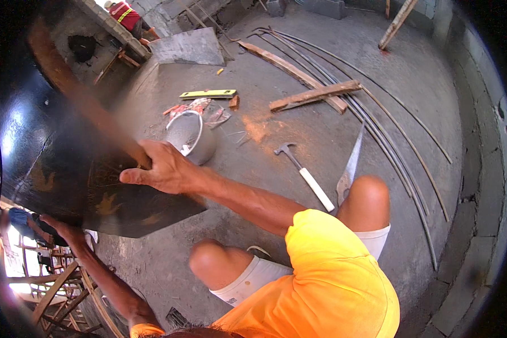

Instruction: The person hammers nails into wooden pieces to form a rectangular frame around a black sheet. They then use a hand saw to cut a metal rod and place it across the frame, securing it with additional nails.

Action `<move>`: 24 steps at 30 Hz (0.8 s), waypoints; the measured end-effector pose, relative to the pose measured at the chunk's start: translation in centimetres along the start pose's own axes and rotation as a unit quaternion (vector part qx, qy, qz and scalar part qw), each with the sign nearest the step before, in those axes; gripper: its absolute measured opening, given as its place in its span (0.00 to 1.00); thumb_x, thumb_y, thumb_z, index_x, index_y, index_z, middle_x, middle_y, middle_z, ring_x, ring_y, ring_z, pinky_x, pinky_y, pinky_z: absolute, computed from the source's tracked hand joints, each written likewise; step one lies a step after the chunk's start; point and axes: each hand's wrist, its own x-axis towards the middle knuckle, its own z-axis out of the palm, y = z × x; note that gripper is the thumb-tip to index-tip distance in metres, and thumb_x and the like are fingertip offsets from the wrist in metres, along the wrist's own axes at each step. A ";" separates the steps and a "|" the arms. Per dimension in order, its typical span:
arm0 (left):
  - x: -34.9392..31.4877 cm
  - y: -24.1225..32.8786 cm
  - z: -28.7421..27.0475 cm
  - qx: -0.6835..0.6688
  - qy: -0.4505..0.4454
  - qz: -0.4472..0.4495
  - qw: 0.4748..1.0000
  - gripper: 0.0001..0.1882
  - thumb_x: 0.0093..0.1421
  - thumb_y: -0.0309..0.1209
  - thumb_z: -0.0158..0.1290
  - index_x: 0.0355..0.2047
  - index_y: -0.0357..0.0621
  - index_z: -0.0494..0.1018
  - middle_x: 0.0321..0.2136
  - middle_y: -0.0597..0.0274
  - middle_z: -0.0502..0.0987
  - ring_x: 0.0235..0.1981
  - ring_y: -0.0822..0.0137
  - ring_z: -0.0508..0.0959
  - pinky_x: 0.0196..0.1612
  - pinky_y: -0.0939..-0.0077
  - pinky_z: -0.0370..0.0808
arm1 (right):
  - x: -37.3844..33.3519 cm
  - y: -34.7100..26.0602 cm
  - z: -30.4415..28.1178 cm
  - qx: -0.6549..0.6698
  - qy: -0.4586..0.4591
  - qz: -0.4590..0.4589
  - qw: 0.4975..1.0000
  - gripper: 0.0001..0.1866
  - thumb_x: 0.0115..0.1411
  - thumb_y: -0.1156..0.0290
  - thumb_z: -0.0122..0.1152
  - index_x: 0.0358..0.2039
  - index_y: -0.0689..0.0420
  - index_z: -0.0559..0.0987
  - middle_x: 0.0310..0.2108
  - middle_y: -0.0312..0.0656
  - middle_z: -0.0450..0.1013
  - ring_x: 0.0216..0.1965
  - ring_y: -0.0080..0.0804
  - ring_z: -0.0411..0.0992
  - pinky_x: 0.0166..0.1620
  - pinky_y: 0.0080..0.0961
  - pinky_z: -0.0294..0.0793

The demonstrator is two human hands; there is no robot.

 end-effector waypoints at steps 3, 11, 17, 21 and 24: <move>4.6 1.6 -0.5 0.066 -0.014 -0.022 0.997 0.46 0.72 0.69 0.32 0.74 0.45 0.56 0.69 0.53 0.64 0.68 0.57 0.65 0.71 0.54 0.61 | 1.5 1.5 -1.3 0.256 -0.028 -0.085 0.963 0.60 0.58 0.21 0.55 0.73 0.62 0.61 0.61 0.50 0.72 0.64 0.41 0.69 0.68 0.36 0.65; 7.8 -9.8 7.3 0.325 -0.350 0.234 0.847 0.31 0.77 0.52 0.39 0.28 0.35 0.64 0.21 0.69 0.58 0.26 0.70 0.58 0.28 0.63 0.58 | -13.8 8.6 -2.5 0.518 0.156 0.099 0.836 0.63 0.48 0.18 0.59 0.71 0.56 0.63 0.67 0.43 0.67 0.67 0.40 0.67 0.69 0.46 0.66; 2.1 -25.4 11.0 0.471 -0.444 -0.026 0.762 0.47 0.71 0.66 0.37 0.35 0.24 0.80 0.30 0.34 0.82 0.36 0.52 0.82 0.46 0.52 0.73 | -22.2 12.5 -4.0 0.532 -0.011 0.263 0.805 0.48 0.56 0.44 0.76 0.69 0.56 0.68 0.65 0.44 0.71 0.67 0.44 0.67 0.69 0.55 0.65; -2.8 -34.3 9.0 0.480 -0.511 -0.120 0.703 0.53 0.67 0.74 0.33 0.41 0.29 0.83 0.39 0.31 0.84 0.48 0.41 0.83 0.57 0.52 0.73 | -24.9 14.1 -3.3 0.530 -0.023 0.330 0.781 0.35 0.65 0.57 0.71 0.65 0.62 0.71 0.61 0.51 0.74 0.65 0.48 0.70 0.69 0.59 0.64; -7.6 -38.2 6.9 0.531 -0.543 -0.214 0.614 0.52 0.67 0.74 0.33 0.49 0.32 0.82 0.50 0.37 0.82 0.58 0.48 0.79 0.63 0.54 0.69 | -26.4 14.7 -1.5 0.540 -0.057 0.384 0.747 0.35 0.66 0.58 0.70 0.66 0.64 0.70 0.63 0.54 0.71 0.66 0.49 0.68 0.70 0.59 0.63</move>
